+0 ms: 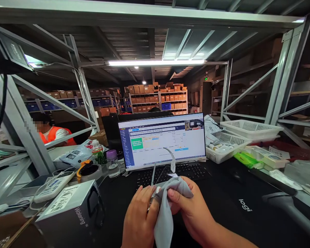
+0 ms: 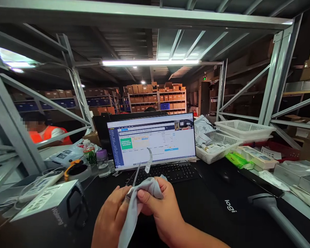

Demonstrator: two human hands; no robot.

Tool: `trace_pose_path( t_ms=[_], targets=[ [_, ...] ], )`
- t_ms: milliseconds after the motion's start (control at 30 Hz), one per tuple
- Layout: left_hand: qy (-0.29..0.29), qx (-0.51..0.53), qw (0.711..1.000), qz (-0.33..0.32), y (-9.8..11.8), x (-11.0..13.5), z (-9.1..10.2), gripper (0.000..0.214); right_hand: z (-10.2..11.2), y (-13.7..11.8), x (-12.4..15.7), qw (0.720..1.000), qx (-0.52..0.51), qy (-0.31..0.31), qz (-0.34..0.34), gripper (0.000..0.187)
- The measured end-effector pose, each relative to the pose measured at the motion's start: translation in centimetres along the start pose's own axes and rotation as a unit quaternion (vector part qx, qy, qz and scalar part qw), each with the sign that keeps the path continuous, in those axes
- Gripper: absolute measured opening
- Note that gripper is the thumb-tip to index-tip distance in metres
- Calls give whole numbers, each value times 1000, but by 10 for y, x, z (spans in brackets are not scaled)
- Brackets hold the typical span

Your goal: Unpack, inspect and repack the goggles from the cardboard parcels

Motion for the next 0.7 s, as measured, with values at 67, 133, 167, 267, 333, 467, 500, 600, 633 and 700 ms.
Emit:
trace_pose_path(
  t_ms=[67, 133, 167, 267, 333, 467, 500, 600, 633, 700],
  targets=[
    [0, 9, 1000, -14, 0, -3, 1, 22, 4, -5, -2, 1000, -20, 20, -4, 36],
    [-2, 20, 999, -30, -1, -6, 1, 23, 7, -9, -6, 998, -47, 32, -11, 35],
    [-8, 29, 999, -35, -1, -8, 1, 25, 8, -11, -8, 997, -64, 37, -15, 34],
    [-34, 49, 998, -29, -3, -11, -2, 27, 9, -12, -14, 993, -104, 54, -12, 33],
    [-34, 48, 998, -4, -6, -11, -2, 23, 5, -10, -14, 992, -114, 49, 1, 33],
    [-25, 100, 994, 44, -16, -8, 7, 22, -8, -2, -9, 993, -115, -33, 2, 33],
    [-24, 117, 992, 46, -17, -7, 11, 23, -9, -1, -8, 992, -112, -53, 5, 33],
    [-25, 139, 990, 21, -16, -5, 19, 33, -8, -2, -8, 993, -75, -88, 23, 42],
    [-26, 137, 990, 16, -15, -4, 20, 35, -7, -2, -9, 994, -57, -90, 29, 44],
    [-21, 129, 991, 12, -13, -4, 20, 34, -6, 1, -11, 996, -22, -85, 36, 43]
  ],
)
Point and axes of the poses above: each hand's wrist, its own x-axis away from the middle knuckle, its own z-axis out of the back of the hand, y = z × x, the point moved 5 cm from there along -x, towards the middle knuckle, and after that the axes turned 13 degrees about z, right-handed, at the moved point
